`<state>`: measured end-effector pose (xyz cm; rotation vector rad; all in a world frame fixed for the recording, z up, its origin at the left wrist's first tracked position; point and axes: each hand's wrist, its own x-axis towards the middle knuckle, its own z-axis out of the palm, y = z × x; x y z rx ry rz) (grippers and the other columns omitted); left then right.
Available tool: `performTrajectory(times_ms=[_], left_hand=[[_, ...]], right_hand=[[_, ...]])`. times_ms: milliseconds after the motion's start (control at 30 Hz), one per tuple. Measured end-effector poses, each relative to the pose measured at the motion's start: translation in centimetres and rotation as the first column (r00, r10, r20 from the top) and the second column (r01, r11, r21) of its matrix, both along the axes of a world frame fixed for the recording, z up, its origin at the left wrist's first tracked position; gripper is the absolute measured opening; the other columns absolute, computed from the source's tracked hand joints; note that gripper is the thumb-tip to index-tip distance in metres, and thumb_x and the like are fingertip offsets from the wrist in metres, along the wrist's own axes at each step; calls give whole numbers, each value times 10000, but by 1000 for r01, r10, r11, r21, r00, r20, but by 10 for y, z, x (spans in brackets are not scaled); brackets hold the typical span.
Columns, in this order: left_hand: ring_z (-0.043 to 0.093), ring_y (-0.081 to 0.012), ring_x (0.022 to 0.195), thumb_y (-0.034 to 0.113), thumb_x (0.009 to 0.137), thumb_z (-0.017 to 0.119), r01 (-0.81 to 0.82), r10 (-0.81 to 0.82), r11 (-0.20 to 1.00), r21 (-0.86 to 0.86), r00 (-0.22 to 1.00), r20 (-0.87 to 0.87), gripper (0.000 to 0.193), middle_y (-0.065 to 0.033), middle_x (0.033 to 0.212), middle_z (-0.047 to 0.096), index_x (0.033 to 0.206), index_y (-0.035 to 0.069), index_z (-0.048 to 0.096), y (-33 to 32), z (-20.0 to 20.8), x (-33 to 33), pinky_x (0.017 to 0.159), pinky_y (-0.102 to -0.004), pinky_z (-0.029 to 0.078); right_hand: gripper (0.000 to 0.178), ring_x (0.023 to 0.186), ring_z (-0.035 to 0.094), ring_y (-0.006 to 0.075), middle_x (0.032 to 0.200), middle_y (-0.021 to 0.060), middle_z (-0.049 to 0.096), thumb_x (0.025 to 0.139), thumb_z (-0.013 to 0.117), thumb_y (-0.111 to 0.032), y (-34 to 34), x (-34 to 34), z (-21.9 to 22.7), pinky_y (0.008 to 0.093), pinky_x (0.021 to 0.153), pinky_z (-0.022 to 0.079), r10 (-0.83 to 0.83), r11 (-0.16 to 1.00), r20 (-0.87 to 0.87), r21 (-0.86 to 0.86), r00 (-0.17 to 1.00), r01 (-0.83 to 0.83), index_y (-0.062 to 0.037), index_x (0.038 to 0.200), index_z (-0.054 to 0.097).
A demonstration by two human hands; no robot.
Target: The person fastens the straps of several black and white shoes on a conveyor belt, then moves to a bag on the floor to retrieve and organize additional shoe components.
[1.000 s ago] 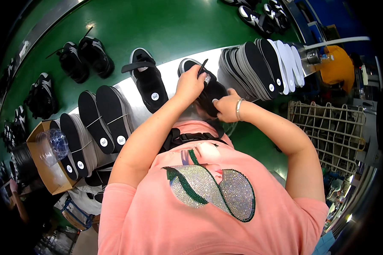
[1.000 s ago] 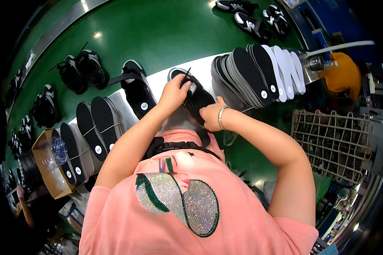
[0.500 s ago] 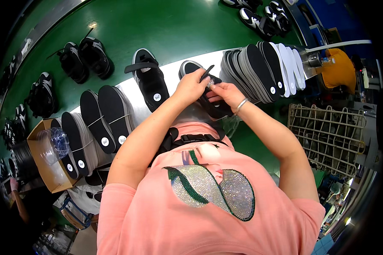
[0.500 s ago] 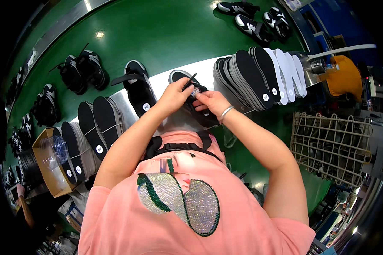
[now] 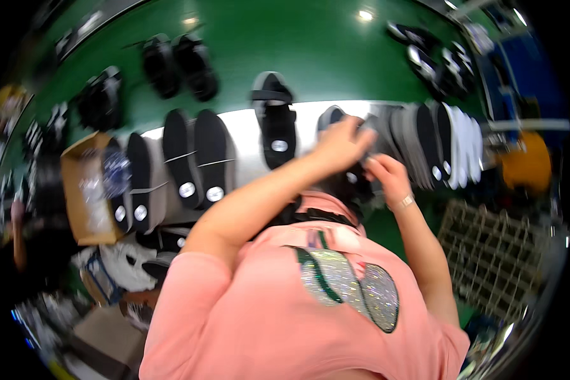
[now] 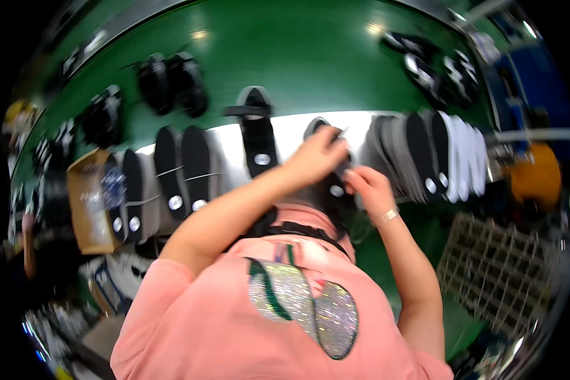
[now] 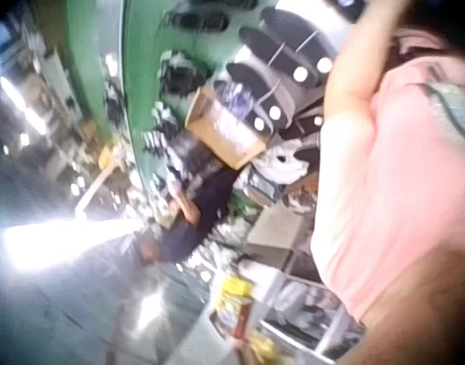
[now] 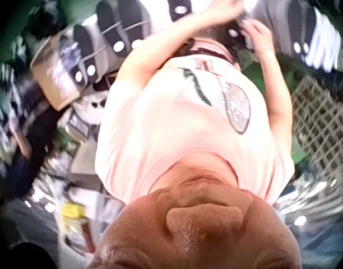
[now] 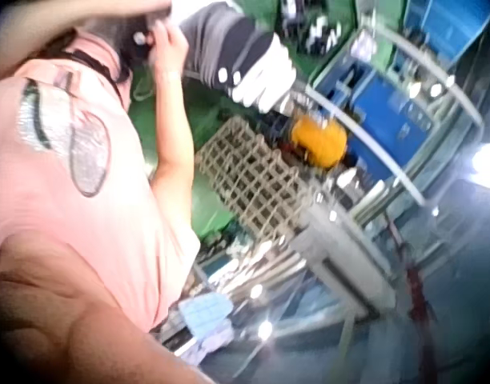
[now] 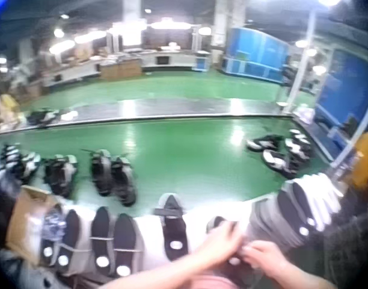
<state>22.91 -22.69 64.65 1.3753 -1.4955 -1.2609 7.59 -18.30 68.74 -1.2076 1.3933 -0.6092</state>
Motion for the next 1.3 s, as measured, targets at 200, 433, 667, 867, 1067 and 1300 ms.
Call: performTrajectory(times_ms=[200,433,667,867,1067,1300], left_hand=[[565,-328,745,172,751,534,202,-224,934,-295,974,-42,149,-144,737,588,772,29,565,31,46,32,663,-392,439],[573,-294,746,29,795,442,-355,532,782,-512,808,252,174,-137,813,584,940,40,539,68,89,195,662,-368,450],[479,-282,958,188,765,562,-457,713,425,-781,-363,600,317,-103,1010,542,1050,63,501,150,101,343,832,-406,346],[566,-299,746,193,768,576,-541,661,746,-389,674,330,215,-126,855,610,927,49,562,98,74,206,672,-387,449],[578,-270,679,476,711,606,48,-5,998,-45,733,680,887,-155,743,598,1340,19,179,49,32,83,597,-331,452],[606,-275,653,333,682,625,108,-208,974,200,777,593,848,-156,753,615,1337,14,190,22,15,61,572,-353,469]], right_hand=[[177,633,474,87,663,6,538,871,455,-115,12,14,20,323,901,335,133,952,-126,-259,983,-162,-8,786,567],[198,846,538,231,846,63,588,771,568,-168,27,14,17,483,1001,150,382,718,-714,-171,586,-675,-50,930,563],[429,857,553,313,812,180,594,685,625,-239,29,12,-26,521,969,197,482,587,-844,114,234,-801,39,997,528],[244,713,546,412,664,239,564,675,592,-164,15,23,-30,492,712,388,524,597,-794,85,308,-798,33,769,484],[302,724,549,423,719,257,572,685,573,-163,7,58,-26,497,689,408,512,625,-794,82,329,-776,57,878,500],[312,777,565,389,780,213,603,715,536,-164,8,82,-24,551,819,324,536,657,-780,143,325,-740,-9,985,513]])
